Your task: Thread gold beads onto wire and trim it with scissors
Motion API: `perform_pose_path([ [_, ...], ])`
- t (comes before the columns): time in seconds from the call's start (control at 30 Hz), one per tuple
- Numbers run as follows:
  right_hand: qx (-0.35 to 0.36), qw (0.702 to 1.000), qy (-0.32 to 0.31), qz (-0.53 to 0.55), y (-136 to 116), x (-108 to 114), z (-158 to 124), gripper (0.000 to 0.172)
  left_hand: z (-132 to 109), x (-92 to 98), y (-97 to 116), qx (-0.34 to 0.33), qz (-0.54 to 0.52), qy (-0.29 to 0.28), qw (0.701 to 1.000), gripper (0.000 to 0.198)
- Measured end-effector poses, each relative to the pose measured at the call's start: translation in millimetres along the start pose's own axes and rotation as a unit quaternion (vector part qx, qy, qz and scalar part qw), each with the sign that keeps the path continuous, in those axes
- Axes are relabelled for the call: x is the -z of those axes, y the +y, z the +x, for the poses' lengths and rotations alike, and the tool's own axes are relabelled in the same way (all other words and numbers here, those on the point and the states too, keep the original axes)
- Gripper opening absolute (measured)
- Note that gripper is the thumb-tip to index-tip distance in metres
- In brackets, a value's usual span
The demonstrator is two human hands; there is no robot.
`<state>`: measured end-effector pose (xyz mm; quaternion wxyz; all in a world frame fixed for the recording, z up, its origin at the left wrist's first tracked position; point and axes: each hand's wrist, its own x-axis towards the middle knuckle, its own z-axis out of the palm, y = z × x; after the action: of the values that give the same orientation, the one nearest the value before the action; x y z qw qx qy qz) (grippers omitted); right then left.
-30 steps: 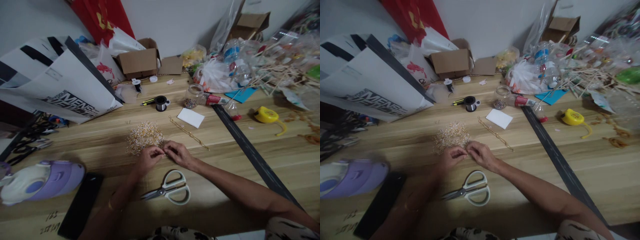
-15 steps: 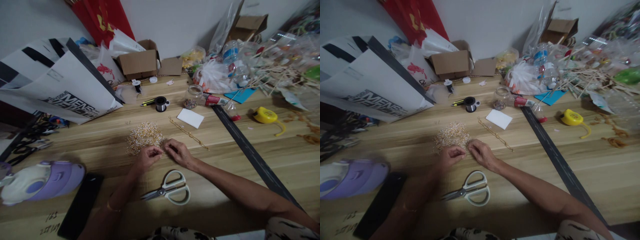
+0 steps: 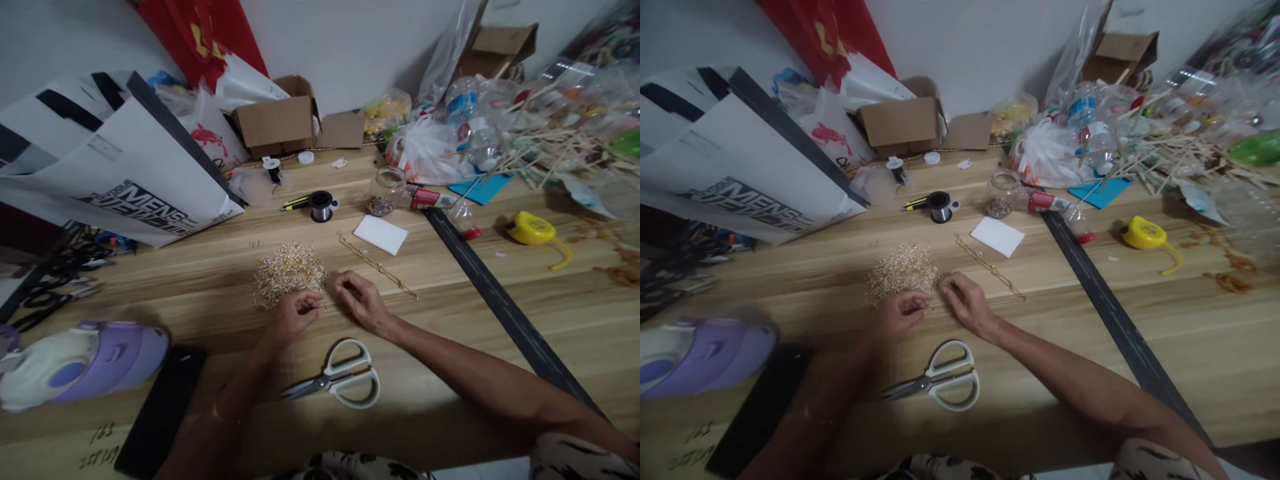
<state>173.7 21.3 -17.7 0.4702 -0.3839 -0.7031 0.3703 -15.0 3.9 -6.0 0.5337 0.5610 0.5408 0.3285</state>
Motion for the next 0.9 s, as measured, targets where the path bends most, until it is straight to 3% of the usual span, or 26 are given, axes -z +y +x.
perform_pose_path([
  [0.57,-0.017,1.000,-0.002,0.012,1.3,-0.1,0.4,0.013,-1.0,0.8,6.6,-0.010,0.023,-0.026,0.999,0.012],
  [0.9,-0.032,0.999,-0.003,0.010,0.5,0.6,1.2,0.012,0.2,5.1,6.8,0.037,-0.046,-0.079,0.995,0.027],
])
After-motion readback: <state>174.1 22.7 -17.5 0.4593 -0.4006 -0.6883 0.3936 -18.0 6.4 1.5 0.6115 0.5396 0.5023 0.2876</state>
